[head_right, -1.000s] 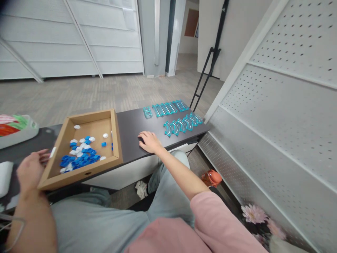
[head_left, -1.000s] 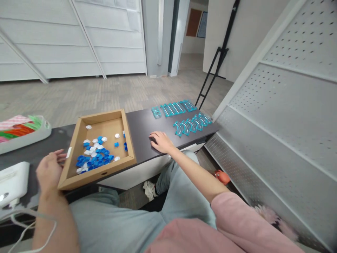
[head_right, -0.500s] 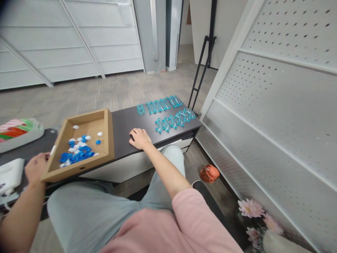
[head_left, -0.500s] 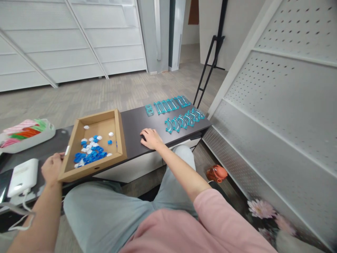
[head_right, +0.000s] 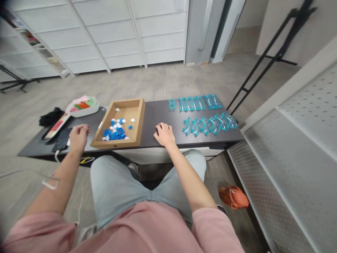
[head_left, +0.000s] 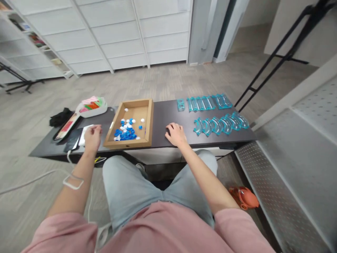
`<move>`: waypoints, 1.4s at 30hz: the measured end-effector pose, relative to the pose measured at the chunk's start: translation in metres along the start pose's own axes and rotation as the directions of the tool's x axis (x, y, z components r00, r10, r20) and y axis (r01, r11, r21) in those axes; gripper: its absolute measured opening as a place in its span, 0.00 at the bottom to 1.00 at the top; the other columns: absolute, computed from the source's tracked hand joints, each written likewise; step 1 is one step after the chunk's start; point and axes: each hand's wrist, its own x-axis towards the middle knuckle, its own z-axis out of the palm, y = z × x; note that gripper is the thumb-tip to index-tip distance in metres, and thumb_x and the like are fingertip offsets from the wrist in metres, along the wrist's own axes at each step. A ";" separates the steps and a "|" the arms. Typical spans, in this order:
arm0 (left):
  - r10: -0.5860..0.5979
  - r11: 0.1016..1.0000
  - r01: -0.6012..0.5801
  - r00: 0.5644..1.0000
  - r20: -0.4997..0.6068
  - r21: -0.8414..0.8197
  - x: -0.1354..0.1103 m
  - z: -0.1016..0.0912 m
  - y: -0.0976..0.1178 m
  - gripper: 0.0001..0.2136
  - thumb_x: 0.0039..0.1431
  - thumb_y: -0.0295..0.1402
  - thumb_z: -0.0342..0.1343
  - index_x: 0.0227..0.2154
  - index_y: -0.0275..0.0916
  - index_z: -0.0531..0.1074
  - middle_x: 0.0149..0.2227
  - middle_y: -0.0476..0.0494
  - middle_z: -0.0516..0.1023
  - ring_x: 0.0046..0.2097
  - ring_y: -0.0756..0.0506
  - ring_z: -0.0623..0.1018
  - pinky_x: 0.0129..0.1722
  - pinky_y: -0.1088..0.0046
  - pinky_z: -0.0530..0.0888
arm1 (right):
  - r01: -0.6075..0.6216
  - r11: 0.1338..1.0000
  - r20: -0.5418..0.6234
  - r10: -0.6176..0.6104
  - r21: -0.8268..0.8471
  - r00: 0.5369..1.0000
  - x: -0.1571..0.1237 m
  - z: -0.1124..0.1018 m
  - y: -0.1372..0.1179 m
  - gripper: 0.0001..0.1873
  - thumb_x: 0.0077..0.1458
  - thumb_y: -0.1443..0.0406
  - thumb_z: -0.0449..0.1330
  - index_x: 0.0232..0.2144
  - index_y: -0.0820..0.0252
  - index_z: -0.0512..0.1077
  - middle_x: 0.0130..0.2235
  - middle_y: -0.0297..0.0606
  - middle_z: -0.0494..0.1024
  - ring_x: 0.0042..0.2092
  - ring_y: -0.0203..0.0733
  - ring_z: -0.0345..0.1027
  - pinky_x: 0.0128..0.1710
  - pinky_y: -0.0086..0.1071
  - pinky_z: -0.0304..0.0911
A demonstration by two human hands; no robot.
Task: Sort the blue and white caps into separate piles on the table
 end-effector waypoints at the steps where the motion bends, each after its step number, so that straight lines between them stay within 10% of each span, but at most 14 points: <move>1: 0.002 1.000 -0.001 0.999 -0.038 0.004 -0.001 0.000 -0.001 0.34 0.72 0.56 0.48 0.65 0.32 0.71 0.48 0.44 0.85 0.58 0.40 0.84 0.59 0.61 0.79 | 0.008 1.000 -0.015 -0.008 0.012 1.000 0.000 0.001 0.001 0.18 0.74 0.62 0.63 0.62 0.50 0.83 0.68 0.56 0.83 0.69 0.72 0.74 0.72 0.68 0.67; 5: 0.102 0.994 -0.099 0.992 -0.076 0.034 0.007 0.018 0.006 0.22 0.72 0.49 0.58 0.58 0.39 0.78 0.53 0.43 0.87 0.56 0.41 0.85 0.63 0.61 0.82 | 0.024 0.999 -0.023 -0.023 0.034 0.999 -0.002 0.001 0.005 0.18 0.74 0.60 0.61 0.61 0.52 0.83 0.69 0.58 0.83 0.69 0.72 0.73 0.71 0.66 0.66; 12: 0.337 0.850 -0.454 0.858 0.389 0.266 0.052 0.082 0.018 0.16 0.69 0.39 0.63 0.55 0.42 0.86 0.61 0.35 0.87 0.62 0.33 0.86 0.71 0.54 0.80 | -0.029 0.997 -0.002 0.029 0.077 1.000 -0.006 0.000 0.009 0.21 0.73 0.55 0.58 0.60 0.50 0.83 0.70 0.60 0.83 0.68 0.76 0.71 0.70 0.69 0.60; 18: 0.330 0.775 -0.534 0.798 0.505 0.337 0.058 0.093 0.015 0.12 0.76 0.38 0.60 0.53 0.44 0.87 0.62 0.34 0.87 0.66 0.31 0.84 0.69 0.54 0.80 | -0.058 0.997 -0.022 0.060 0.060 0.998 -0.009 0.000 0.012 0.20 0.71 0.52 0.61 0.60 0.39 0.84 0.70 0.52 0.84 0.68 0.77 0.74 0.68 0.74 0.66; 33: 0.327 0.902 -0.285 0.941 0.083 -0.324 -0.011 0.085 0.015 0.09 0.70 0.37 0.72 0.50 0.44 0.84 0.55 0.40 0.83 0.49 0.41 0.88 0.52 0.62 0.88 | -0.061 0.990 -0.041 0.067 0.125 0.997 -0.013 -0.008 0.011 0.19 0.69 0.51 0.64 0.59 0.36 0.83 0.67 0.51 0.86 0.67 0.77 0.78 0.68 0.82 0.69; 37: 0.278 0.798 -0.124 0.944 0.178 -0.589 -0.063 0.099 0.052 0.14 0.67 0.46 0.76 0.46 0.47 0.81 0.50 0.41 0.87 0.48 0.39 0.89 0.52 0.56 0.89 | 0.063 0.945 -0.125 -0.024 0.322 0.992 -0.032 -0.021 -0.020 0.16 0.71 0.49 0.67 0.58 0.32 0.84 0.55 0.48 0.91 0.59 0.73 0.84 0.63 0.77 0.77; 42: 0.340 0.641 0.113 0.846 0.412 -0.760 -0.107 0.125 0.095 0.18 0.63 0.55 0.78 0.41 0.52 0.79 0.44 0.45 0.91 0.47 0.34 0.90 0.52 0.48 0.89 | 0.230 0.849 -0.142 -0.184 0.476 0.973 -0.062 -0.036 -0.062 0.18 0.69 0.52 0.74 0.60 0.25 0.85 0.50 0.41 0.92 0.48 0.66 0.87 0.51 0.70 0.85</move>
